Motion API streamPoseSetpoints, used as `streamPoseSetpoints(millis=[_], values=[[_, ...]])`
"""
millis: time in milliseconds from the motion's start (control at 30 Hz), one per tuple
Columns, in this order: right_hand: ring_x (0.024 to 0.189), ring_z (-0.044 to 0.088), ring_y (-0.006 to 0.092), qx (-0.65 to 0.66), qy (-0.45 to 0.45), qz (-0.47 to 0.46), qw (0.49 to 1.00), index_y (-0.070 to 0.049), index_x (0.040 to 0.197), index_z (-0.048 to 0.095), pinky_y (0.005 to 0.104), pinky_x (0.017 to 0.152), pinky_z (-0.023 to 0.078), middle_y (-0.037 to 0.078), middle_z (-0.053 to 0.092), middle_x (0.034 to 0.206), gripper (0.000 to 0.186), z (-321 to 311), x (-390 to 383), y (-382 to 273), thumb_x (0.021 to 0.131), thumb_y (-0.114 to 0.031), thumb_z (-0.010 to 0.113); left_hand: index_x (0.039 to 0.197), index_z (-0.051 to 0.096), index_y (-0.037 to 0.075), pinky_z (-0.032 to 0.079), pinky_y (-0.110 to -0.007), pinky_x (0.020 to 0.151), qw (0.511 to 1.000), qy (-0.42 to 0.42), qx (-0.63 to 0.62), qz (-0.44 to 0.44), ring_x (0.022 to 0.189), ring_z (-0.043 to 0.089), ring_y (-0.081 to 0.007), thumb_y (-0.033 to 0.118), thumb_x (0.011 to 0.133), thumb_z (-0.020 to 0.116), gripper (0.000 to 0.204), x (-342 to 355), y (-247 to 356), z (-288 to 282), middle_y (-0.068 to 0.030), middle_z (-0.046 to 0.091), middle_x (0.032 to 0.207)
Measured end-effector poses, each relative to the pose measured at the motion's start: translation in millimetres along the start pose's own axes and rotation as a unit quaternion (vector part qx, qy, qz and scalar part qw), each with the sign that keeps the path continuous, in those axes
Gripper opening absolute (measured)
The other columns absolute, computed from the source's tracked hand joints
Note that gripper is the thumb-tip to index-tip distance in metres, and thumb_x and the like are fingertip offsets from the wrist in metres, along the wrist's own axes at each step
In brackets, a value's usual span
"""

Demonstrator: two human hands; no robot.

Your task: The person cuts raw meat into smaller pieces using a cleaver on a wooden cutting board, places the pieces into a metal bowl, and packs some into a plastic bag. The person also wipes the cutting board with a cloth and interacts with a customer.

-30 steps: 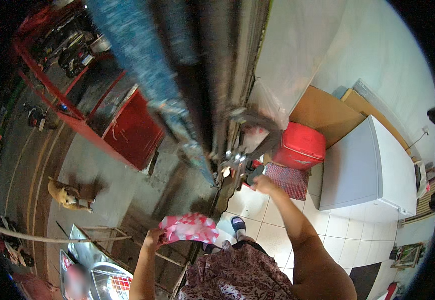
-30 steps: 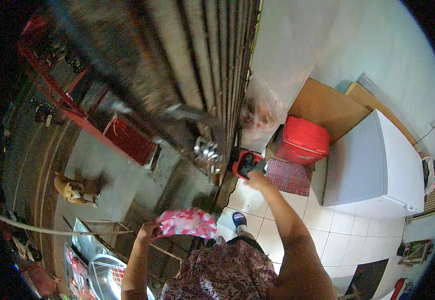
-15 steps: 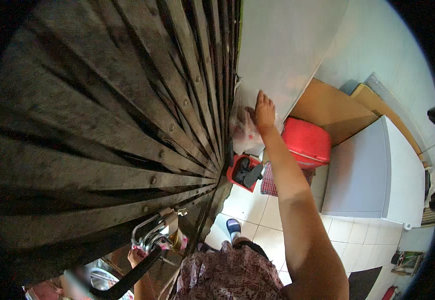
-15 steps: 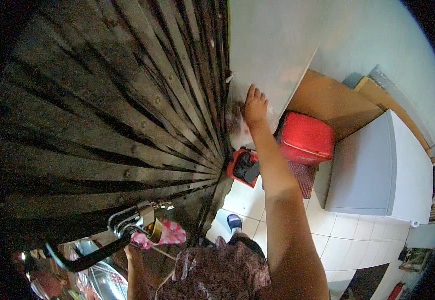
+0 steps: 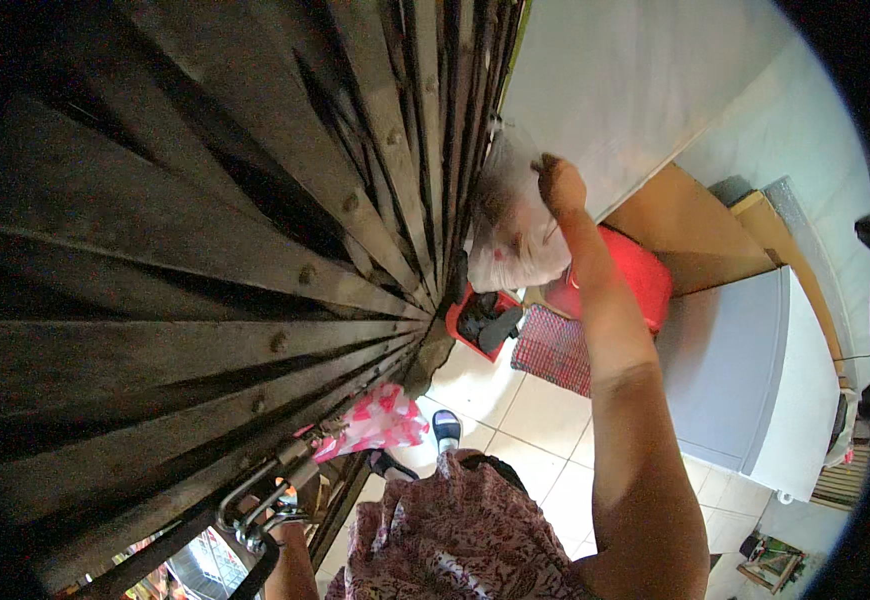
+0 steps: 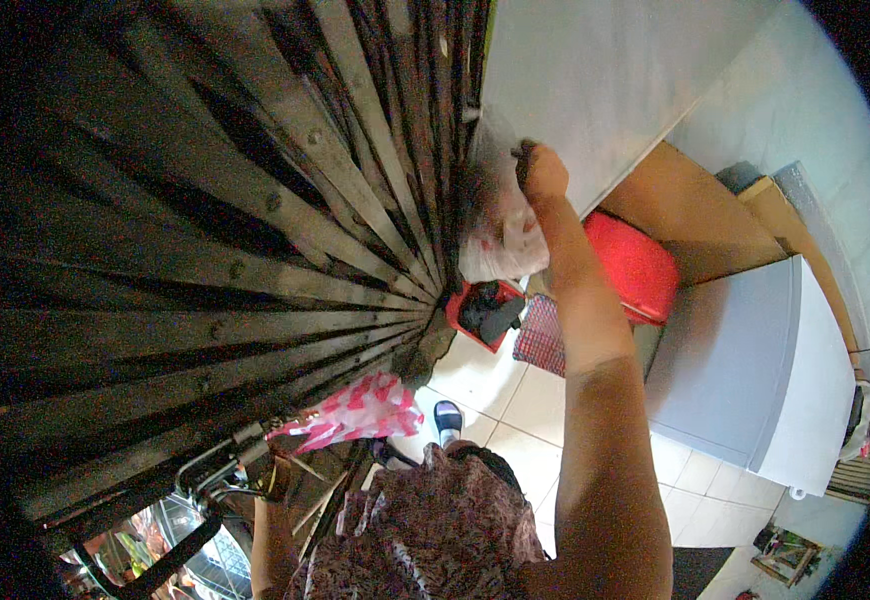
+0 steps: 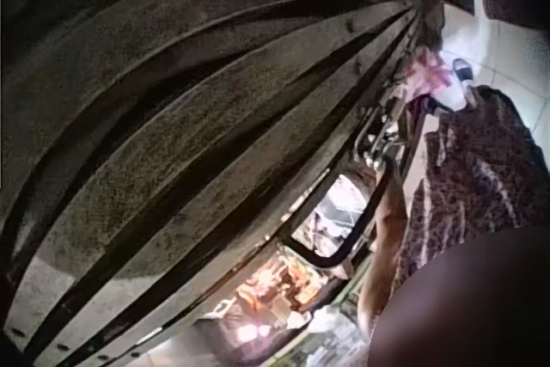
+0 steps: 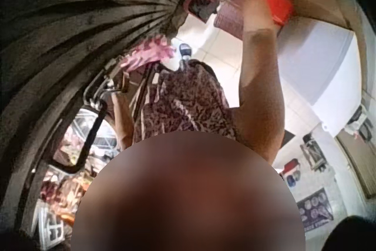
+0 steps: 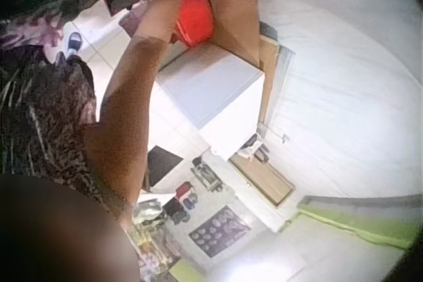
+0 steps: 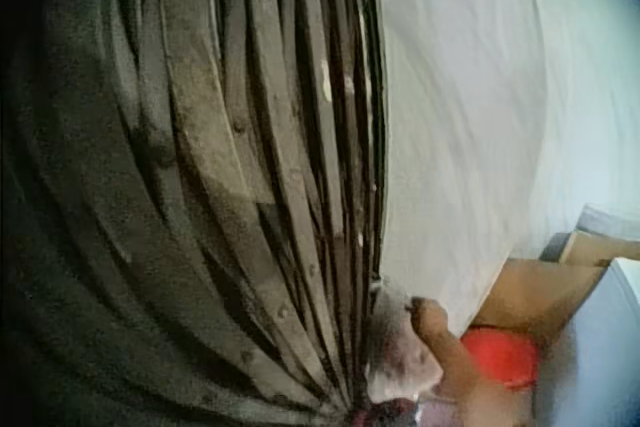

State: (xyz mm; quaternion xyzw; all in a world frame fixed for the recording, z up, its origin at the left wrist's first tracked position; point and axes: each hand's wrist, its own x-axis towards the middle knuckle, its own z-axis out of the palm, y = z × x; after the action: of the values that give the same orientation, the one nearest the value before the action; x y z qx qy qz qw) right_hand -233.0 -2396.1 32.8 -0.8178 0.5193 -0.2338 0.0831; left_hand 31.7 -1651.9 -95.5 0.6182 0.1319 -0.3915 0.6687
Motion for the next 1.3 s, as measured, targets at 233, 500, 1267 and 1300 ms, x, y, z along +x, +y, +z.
streamPoseSetpoints(millis=[233, 500, 1267, 1300], values=[[0.093, 0.065, 0.0408, -0.028, 0.066, -0.219, 0.973, -0.014, 0.104, 0.072, 0.0459, 0.080, 0.053, 0.019, 0.069, 0.102, 0.022, -102, 22, -2, 0.089, -0.016, 0.056, 0.098, 0.060, 0.002, 0.056, -0.044, 0.071, 0.991, -0.106, -0.046, -0.069, 0.069, 0.055, -0.0201, 0.017, 0.097, 0.051, 0.017, 5, -6, 80, -0.0050, 0.055, 0.080], [0.103, 0.064, 0.0248, 0.177, -0.105, -0.110, 0.972, 0.001, 0.121, 0.062, 0.0329, 0.091, 0.049, 0.017, 0.066, 0.115, 0.034, -217, -74, -36, 0.093, -0.016, 0.060, 0.090, 0.058, 0.007, 0.048, -0.038, 0.067, 0.935, -0.233, -0.145, -0.223, 0.070, 0.053, -0.0194, 0.014, 0.095, 0.057, 0.009, -1, -25, 130, -0.0026, 0.054, 0.075], [0.080, 0.062, 0.0116, 0.533, -0.166, 0.086, 0.825, -0.003, 0.107, 0.066, 0.0293, 0.075, 0.052, 0.002, 0.068, 0.090, 0.016, -134, -405, -175, 0.094, -0.005, 0.056, 0.140, 0.031, 0.026, 0.049, -0.031, 0.052, 0.927, -0.313, 0.013, -0.207, 0.057, 0.056, -0.0167, -0.002, 0.090, 0.048, 0.060, -36, 80, 85, -0.0055, 0.058, 0.072], [0.079, 0.062, 0.0114, 0.556, -0.190, 0.163, 0.793, -0.001, 0.108, 0.064, 0.0287, 0.073, 0.052, 0.003, 0.068, 0.089, 0.019, -127, -418, -193, 0.092, -0.001, 0.054, 0.139, 0.032, 0.028, 0.048, -0.031, 0.051, 0.919, -0.329, 0.015, -0.216, 0.055, 0.054, -0.0162, -0.002, 0.090, 0.047, 0.059, -43, 82, 84, -0.0058, 0.057, 0.072]])
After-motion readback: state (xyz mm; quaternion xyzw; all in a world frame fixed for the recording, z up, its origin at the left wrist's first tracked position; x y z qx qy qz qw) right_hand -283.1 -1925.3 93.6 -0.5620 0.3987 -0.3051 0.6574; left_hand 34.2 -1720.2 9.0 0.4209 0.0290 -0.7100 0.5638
